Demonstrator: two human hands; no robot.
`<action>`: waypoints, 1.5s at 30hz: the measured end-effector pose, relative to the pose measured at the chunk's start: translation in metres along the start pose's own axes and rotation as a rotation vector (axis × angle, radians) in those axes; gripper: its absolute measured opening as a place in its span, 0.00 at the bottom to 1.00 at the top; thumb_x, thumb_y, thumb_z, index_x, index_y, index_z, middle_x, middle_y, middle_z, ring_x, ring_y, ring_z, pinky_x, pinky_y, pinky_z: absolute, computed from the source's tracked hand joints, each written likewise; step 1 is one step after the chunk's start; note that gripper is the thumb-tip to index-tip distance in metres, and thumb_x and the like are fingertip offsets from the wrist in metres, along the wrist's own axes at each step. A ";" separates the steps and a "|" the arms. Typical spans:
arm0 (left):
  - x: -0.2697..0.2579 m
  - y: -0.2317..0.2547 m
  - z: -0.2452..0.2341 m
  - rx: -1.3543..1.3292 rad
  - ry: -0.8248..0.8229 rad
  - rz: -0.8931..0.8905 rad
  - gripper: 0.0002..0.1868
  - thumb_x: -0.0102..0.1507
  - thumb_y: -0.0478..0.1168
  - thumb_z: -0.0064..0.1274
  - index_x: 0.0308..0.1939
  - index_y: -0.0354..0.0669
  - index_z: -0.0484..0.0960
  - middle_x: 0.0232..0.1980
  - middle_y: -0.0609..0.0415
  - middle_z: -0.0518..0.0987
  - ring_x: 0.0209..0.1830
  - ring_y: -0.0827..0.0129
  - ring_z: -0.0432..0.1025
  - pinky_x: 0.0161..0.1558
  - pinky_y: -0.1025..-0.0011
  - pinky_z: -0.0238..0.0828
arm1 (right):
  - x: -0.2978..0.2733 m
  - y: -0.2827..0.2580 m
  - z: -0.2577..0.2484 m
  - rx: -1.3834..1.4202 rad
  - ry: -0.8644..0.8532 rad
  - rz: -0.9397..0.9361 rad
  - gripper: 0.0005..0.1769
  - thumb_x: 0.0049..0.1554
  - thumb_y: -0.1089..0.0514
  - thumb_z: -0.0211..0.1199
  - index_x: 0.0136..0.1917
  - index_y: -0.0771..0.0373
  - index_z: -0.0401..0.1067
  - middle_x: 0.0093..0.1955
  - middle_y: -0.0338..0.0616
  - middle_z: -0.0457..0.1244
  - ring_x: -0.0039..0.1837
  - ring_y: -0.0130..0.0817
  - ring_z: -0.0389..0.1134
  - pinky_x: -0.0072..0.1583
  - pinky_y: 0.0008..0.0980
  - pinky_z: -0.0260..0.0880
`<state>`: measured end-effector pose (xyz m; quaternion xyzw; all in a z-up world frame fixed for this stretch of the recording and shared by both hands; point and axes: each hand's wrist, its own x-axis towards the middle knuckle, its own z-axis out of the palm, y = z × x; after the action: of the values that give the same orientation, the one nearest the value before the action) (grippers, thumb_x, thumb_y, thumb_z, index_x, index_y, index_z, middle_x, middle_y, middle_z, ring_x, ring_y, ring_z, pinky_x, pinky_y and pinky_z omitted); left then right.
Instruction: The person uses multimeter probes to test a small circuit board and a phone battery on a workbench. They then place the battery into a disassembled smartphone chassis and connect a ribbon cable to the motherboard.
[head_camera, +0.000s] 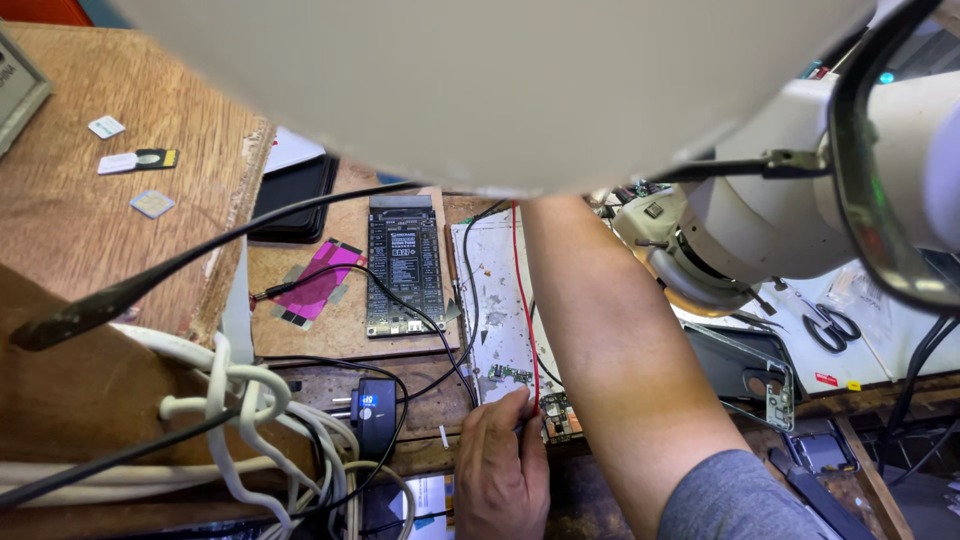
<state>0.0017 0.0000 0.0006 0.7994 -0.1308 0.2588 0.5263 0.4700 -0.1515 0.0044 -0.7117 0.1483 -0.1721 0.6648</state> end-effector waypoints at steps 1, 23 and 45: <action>0.000 0.000 0.000 0.001 0.002 0.004 0.20 0.63 0.31 0.57 0.59 0.38 0.74 0.45 0.47 0.82 0.47 0.53 0.78 0.50 0.57 0.73 | 0.002 -0.002 0.002 0.007 0.000 -0.001 0.11 0.58 0.57 0.62 0.50 0.66 0.73 0.44 0.51 0.68 0.44 0.40 0.69 0.47 0.37 0.67; 0.003 -0.002 -0.001 0.004 0.003 0.010 0.21 0.61 0.30 0.58 0.58 0.37 0.75 0.45 0.45 0.82 0.48 0.51 0.77 0.50 0.57 0.73 | -0.017 0.000 0.025 0.015 -0.065 0.005 0.10 0.58 0.57 0.62 0.47 0.66 0.73 0.40 0.50 0.68 0.38 0.38 0.68 0.40 0.35 0.65; 0.000 -0.015 0.008 -0.011 0.006 -0.003 0.21 0.60 0.30 0.59 0.58 0.38 0.76 0.45 0.47 0.83 0.47 0.54 0.78 0.50 0.58 0.75 | -0.003 0.003 0.023 0.003 -0.052 0.015 0.10 0.58 0.57 0.63 0.45 0.67 0.73 0.35 0.48 0.67 0.32 0.35 0.67 0.33 0.34 0.64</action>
<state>0.0109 -0.0011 -0.0139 0.7958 -0.1295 0.2596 0.5315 0.4776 -0.1293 -0.0004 -0.7137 0.1359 -0.1490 0.6708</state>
